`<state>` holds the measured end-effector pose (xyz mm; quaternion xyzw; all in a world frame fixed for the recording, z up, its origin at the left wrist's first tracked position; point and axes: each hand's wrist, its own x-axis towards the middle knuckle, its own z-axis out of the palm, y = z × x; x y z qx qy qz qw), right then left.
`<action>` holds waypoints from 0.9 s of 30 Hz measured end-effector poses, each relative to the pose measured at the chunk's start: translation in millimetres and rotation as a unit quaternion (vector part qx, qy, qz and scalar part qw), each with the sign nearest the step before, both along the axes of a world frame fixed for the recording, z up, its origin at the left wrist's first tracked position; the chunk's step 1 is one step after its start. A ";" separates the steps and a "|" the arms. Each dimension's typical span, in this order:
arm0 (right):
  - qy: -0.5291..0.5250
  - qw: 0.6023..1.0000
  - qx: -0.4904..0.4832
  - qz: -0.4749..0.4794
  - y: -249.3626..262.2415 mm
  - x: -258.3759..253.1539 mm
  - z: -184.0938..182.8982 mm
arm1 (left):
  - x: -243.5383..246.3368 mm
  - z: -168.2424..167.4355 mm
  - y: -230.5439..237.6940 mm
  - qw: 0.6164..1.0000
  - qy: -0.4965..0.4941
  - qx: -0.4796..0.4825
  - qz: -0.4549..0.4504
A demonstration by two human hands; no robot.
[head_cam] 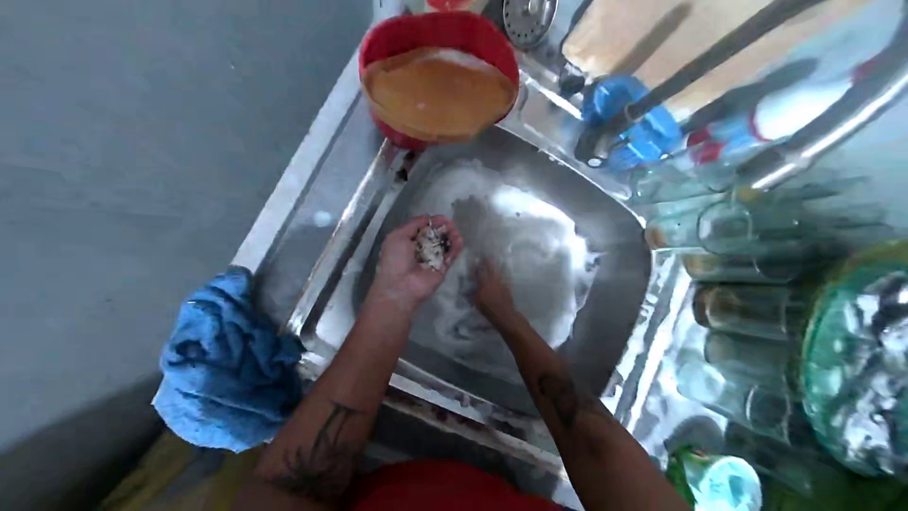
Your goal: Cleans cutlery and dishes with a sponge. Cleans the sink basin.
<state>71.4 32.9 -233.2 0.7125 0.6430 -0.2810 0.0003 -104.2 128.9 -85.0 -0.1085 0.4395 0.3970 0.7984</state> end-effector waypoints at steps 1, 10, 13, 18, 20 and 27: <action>-0.019 0.999 -0.009 0.029 3.2 1.9 0.7 | -0.2 0.6 0.4 1.000 -0.001 -0.003 0.004; -0.062 0.975 -0.213 0.024 29.4 -5.5 30.1 | -5.0 -1.6 2.4 1.000 -0.008 0.012 0.002; -0.035 0.990 -0.136 -0.030 19.7 -6.3 20.2 | -7.2 -0.2 3.2 1.000 -0.006 0.017 0.005; 0.091 0.974 -0.156 -0.140 27.4 1.1 25.8 | -5.8 1.8 2.9 1.000 -0.009 0.013 0.005; 0.121 0.965 -0.121 -0.199 25.7 2.4 17.4 | -4.4 0.3 1.3 1.000 -0.004 0.027 0.003; 0.451 0.789 -0.164 -0.385 41.7 17.0 39.9 | -3.5 -3.0 2.7 1.000 0.016 0.013 -0.003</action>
